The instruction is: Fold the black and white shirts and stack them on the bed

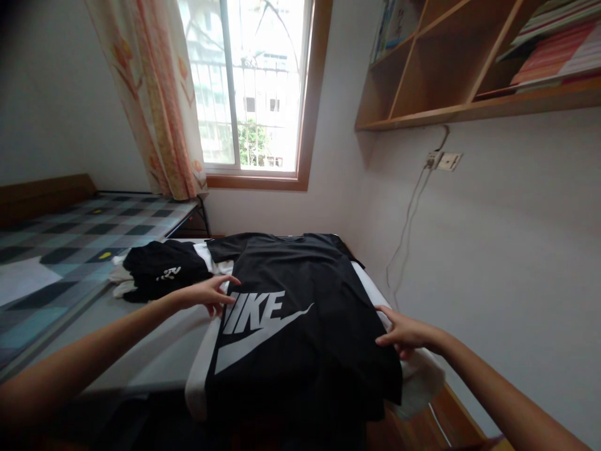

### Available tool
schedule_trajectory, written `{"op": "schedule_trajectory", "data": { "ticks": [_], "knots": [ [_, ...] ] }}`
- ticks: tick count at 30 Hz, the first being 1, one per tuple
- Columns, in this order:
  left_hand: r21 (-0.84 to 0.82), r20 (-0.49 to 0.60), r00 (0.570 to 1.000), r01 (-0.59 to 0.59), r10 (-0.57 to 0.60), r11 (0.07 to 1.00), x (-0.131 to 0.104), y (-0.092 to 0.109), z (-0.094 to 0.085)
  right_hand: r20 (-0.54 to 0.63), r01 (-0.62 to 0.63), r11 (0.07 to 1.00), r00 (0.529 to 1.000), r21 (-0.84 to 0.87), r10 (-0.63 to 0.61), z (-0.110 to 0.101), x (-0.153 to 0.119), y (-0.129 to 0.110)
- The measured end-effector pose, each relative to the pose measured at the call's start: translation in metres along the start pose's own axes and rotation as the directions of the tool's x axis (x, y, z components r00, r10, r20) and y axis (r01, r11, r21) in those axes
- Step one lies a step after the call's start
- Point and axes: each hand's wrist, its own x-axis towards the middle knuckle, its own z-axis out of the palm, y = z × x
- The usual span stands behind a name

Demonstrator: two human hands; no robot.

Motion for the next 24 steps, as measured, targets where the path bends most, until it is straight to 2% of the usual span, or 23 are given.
{"op": "schedule_trajectory", "data": {
  "ticks": [2,7,12,15,17,19,21,23,24],
  "knots": [
    [-0.017,0.041,0.999,-0.023,0.024,1.0,-0.007,-0.005,0.001,0.0,0.017,1.0,1.0,0.008,-0.017,-0.004,-0.006,0.009],
    [-0.069,0.016,0.999,-0.032,0.033,0.997,-0.013,-0.019,-0.004,-0.042,-0.042,0.999,0.998,-0.009,0.042,-0.025,-0.017,0.03],
    [-0.073,0.036,0.999,-0.008,0.01,0.997,-0.012,-0.028,-0.004,-0.008,-0.068,0.996,0.998,-0.056,0.068,-0.032,-0.017,0.038],
    [0.034,-0.005,1.0,-0.023,0.023,0.999,-0.011,-0.025,-0.008,-0.023,-0.112,0.983,0.994,-0.145,0.11,-0.039,-0.012,0.031],
    [0.196,-0.126,0.988,-0.065,0.091,0.978,-0.008,-0.019,-0.013,-0.092,-0.097,0.971,0.993,-0.22,0.078,-0.047,-0.007,0.018],
    [0.373,-0.276,0.93,-0.129,0.243,0.919,-0.001,-0.011,-0.017,-0.197,-0.018,0.96,0.98,-0.279,-0.039,-0.055,0.001,-0.003],
    [0.511,-0.361,0.833,-0.199,0.419,0.836,0.009,-0.005,-0.015,-0.273,0.076,0.951,0.948,-0.299,-0.162,-0.058,0.012,-0.032],
    [0.61,-0.358,0.753,-0.26,0.553,0.749,0.022,-0.001,-0.008,-0.298,0.173,0.932,0.915,-0.318,-0.272,-0.054,0.028,-0.065],
    [0.65,-0.336,0.729,-0.279,0.597,0.707,0.029,0.0,-0.003,-0.318,0.207,0.919,0.893,-0.335,-0.318,-0.048,0.038,-0.083]
  ]
}}
